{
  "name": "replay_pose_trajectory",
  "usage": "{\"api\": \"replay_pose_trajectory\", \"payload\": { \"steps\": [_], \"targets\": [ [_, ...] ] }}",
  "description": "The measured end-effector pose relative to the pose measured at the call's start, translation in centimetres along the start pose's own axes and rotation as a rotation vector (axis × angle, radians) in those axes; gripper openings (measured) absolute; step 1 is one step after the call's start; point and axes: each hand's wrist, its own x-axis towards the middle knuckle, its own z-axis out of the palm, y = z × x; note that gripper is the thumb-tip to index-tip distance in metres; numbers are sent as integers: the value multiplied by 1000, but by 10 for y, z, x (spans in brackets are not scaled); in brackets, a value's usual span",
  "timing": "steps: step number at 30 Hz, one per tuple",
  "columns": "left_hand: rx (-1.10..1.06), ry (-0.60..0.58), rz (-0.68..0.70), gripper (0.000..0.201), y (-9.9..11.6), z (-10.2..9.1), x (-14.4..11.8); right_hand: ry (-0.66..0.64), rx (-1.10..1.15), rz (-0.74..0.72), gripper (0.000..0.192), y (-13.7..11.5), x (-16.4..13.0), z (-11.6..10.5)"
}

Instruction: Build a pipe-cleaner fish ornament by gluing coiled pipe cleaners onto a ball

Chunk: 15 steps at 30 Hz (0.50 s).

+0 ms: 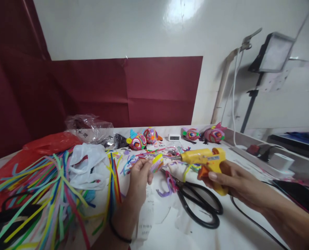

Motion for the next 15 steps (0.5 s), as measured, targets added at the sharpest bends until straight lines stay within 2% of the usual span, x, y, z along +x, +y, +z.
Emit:
{"api": "replay_pose_trajectory", "payload": {
  "steps": [3, 8, 15],
  "targets": [
    [8, -13, -8, 20, 0, 0, -1, -121, 18, -31, 39, -1, 9, 7],
    [21, -13, -24, 18, 1, -2, 0, -112, 22, -109, 39, 4, 14, 19],
    [38, -31, -42, 20, -1, -1, -2, -31, 1, -109, 38, 17, 8, 25]
  ]
}}
